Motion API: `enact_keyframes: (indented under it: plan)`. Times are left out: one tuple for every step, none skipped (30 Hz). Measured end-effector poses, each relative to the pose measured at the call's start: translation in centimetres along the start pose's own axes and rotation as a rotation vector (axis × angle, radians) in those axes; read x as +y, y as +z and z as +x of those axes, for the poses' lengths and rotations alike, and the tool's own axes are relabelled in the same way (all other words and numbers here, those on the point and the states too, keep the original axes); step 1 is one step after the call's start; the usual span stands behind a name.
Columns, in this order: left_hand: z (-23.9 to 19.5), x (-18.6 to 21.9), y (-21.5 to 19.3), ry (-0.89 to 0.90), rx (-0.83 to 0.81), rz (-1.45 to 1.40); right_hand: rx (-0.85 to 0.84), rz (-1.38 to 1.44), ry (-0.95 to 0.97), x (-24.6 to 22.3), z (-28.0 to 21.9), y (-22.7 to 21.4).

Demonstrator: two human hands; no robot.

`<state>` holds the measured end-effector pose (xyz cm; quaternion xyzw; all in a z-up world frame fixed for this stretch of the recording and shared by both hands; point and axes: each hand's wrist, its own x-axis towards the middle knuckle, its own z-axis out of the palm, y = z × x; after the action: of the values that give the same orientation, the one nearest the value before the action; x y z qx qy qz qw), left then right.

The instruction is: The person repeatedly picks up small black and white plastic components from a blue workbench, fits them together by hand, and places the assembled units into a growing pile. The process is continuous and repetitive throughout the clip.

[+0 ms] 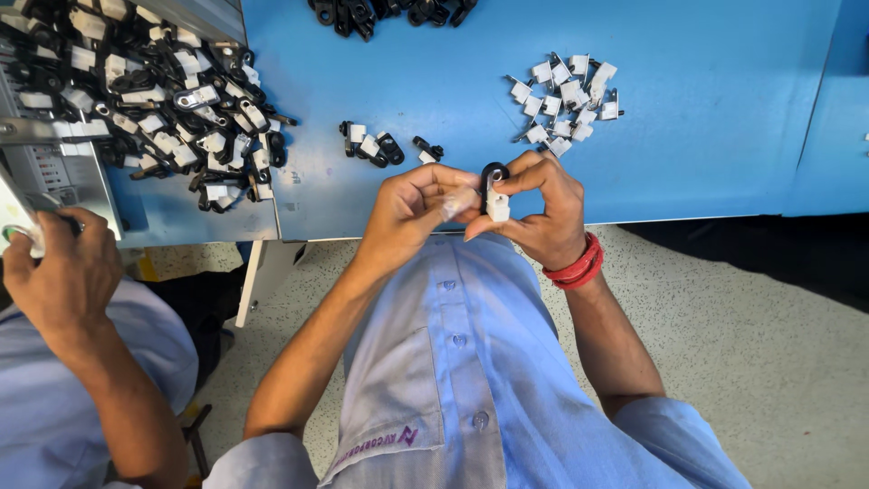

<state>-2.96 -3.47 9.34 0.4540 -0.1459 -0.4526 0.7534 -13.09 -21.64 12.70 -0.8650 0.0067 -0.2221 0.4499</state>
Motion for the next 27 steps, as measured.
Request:
enact_keyframes:
  plan:
    - [0.0,-0.2,0.3,0.025,0.002,0.016,-0.004,-0.045,-0.034,0.1,0.0,-0.2]
    - [0.1,-0.4,0.6,0.034,0.027,0.039,-0.006,-0.017,-0.017,0.1,0.0,-0.3]
    - [0.3,-0.7,0.9,0.045,0.053,0.062,-0.009,0.012,-0.002,0.2,0.0,-0.3]
    - [0.4,-0.9,1.1,0.055,0.079,0.085,-0.013,0.041,0.014,0.4,0.0,-0.3]
    - [0.4,-1.0,1.1,0.065,0.082,0.056,-0.024,0.055,0.033,0.5,0.0,-0.5]
    - [0.4,-1.1,0.9,0.075,0.085,0.027,-0.035,0.068,0.052,0.7,0.0,-0.7]
    - [0.3,-1.3,0.7,0.086,0.091,-0.001,-0.048,0.086,0.070,0.9,0.0,-0.8]
    - [0.2,-1.6,0.4,0.079,0.094,0.005,-0.094,0.062,0.072,1.1,-0.1,-0.8]
    - [0.1,-1.9,0.1,0.071,0.099,0.013,-0.140,0.041,0.073,1.2,-0.2,-0.8]
    - [-0.1,-2.3,-0.3,0.064,0.103,0.021,-0.186,0.019,0.073,1.3,-0.3,-0.7]
    - [-0.2,-3.0,-0.5,0.035,0.125,0.015,-0.231,0.020,0.104,1.4,-0.4,-0.4]
    - [-0.5,-3.7,-0.5,0.007,0.146,0.008,-0.277,0.022,0.133,1.4,-0.6,0.0]
    - [-0.9,-4.4,-0.6,-0.025,0.161,0.000,-0.319,0.019,0.168,1.4,-0.8,0.3]
    - [-1.5,-4.8,-1.0,0.021,0.197,0.177,-0.376,-0.018,0.166,1.5,-1.0,0.6]
    - [-2.1,-5.1,-1.5,0.066,0.226,0.353,-0.427,-0.058,0.169,1.5,-1.3,1.0]
    - [-2.5,-5.3,-2.2,0.111,0.254,0.529,-0.479,-0.098,0.171,1.7,-1.5,1.4]
    - [-2.5,-5.2,-3.2,0.191,0.313,0.652,-0.493,-0.144,0.181,2.1,-1.5,1.6]
    - [-2.1,-4.9,-4.5,0.274,0.371,0.774,-0.508,-0.189,0.191,2.8,-1.4,2.0]
    - [-1.5,-4.5,-5.8,0.357,0.430,0.894,-0.526,-0.234,0.201,3.5,-1.2,2.3]
    - [-0.5,-4.2,-7.2,0.396,0.466,0.956,-0.462,-0.303,0.160,4.4,-1.0,2.5]
    - [0.9,-3.7,-8.8,0.437,0.502,1.018,-0.397,-0.372,0.119,5.3,-0.7,2.5]
    - [2.3,-3.2,-10.4,0.404,0.433,1.118,-0.332,-0.440,0.078,6.3,-0.4,2.4]
    - [3.9,-2.9,-11.8,0.374,0.360,1.215,-0.301,-0.456,0.171,7.4,0.0,2.3]
    - [4.6,-2.8,-12.8,0.344,0.285,1.310,-0.269,-0.471,0.263,8.5,0.5,2.2]
    - [4.6,-2.9,-13.6,0.329,0.245,1.256,-0.235,-0.485,0.353,9.4,1.0,2.1]
    - [4.9,-3.1,-14.2,0.314,0.205,1.203,-0.173,-0.519,0.318,10.1,1.3,2.0]
    - [5.0,-3.2,-14.8,0.298,0.158,1.156,-0.103,-0.549,0.285,10.8,1.5,2.3]
